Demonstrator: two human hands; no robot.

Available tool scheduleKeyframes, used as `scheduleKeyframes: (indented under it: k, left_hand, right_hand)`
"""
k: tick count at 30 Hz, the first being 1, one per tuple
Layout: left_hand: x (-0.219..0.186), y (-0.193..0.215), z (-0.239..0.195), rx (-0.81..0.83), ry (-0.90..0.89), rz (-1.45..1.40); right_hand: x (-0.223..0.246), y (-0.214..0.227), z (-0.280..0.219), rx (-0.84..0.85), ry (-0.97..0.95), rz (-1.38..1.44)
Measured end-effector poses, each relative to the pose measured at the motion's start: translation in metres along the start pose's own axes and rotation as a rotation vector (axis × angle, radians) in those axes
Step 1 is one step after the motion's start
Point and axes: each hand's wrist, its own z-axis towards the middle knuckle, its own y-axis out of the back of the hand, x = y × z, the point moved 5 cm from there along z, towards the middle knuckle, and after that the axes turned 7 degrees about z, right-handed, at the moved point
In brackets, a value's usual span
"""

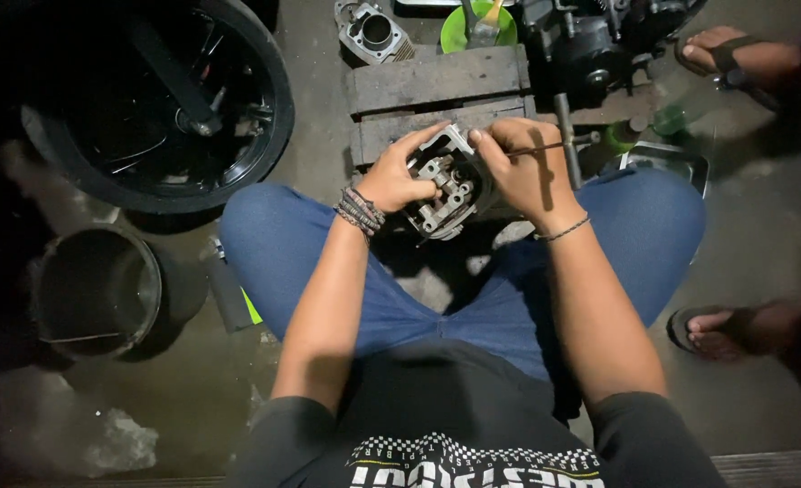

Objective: Cleaning the internal ports of a motorcycle cylinder head using a small metal pick tool.

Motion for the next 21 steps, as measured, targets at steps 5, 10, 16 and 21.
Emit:
scheduleKeyframes:
  k: [5, 10, 16, 21]
  left_hand:
    - [0.003, 0.001, 0.001, 0.005, 0.027, 0.025]
    - [0.008, -0.001, 0.002, 0.003, 0.057, 0.027]
    - [0.015, -0.004, 0.006, 0.019, 0.088, 0.057]
    - [0.017, -0.006, 0.006, 0.056, 0.176, 0.046]
  right_hand:
    - [0.0, 0.003, -0.002, -0.016, -0.003, -0.01]
    - [0.009, -0.001, 0.0, -0.031, 0.071, -0.119]
    - [0.003, 0.001, -0.002, -0.074, 0.072, -0.049]
    - [-0.003, 0.005, -0.004, -0.099, 0.017, -0.018]
